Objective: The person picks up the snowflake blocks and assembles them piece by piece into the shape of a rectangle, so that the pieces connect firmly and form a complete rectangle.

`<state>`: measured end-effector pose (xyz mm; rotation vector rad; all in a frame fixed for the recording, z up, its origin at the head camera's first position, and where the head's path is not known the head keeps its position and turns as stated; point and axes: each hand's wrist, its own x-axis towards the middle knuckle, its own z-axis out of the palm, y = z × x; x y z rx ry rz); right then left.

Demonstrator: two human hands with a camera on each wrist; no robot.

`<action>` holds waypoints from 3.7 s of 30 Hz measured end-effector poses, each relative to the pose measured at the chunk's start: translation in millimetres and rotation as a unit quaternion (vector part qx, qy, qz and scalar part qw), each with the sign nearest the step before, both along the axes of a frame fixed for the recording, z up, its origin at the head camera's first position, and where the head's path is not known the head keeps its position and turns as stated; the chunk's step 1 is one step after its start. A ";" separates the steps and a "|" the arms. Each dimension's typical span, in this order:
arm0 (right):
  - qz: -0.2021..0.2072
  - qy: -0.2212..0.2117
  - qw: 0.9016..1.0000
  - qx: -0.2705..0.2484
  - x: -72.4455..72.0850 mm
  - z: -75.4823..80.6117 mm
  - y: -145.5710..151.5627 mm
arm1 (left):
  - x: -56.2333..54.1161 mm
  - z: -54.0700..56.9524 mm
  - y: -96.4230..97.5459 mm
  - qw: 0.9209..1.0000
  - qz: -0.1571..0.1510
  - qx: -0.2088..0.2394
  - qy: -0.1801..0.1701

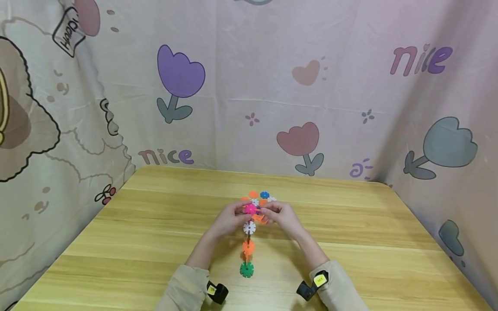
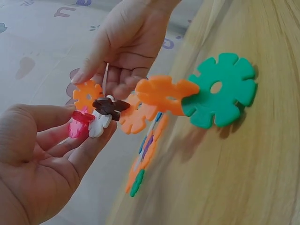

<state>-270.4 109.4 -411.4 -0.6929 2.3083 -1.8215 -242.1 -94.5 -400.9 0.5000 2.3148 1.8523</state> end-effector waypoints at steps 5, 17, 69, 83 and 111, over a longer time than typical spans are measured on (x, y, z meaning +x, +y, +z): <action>-0.002 -0.009 1.000 -0.002 3.8 2.4 -0.9 | 5.0 7.8 1.5 1.000 -0.006 0.019 -0.009; -0.023 -0.038 0.999 -0.014 19.9 24.1 -4.8 | 3.4 10.2 1.5 0.999 -0.027 0.028 -0.014; -0.063 0.086 0.970 0.218 -20.8 -24.8 3.6 | -3.2 -0.6 -4.1 0.999 0.027 -0.011 -0.024; -0.072 0.051 0.973 0.213 -14.3 -25.5 3.6 | -2.6 -6.4 -4.0 0.999 0.024 -0.002 -0.042; -0.008 -0.049 0.998 0.045 14.3 30.5 3.8 | -3.4 -5.1 -3.4 0.999 0.014 0.007 -0.029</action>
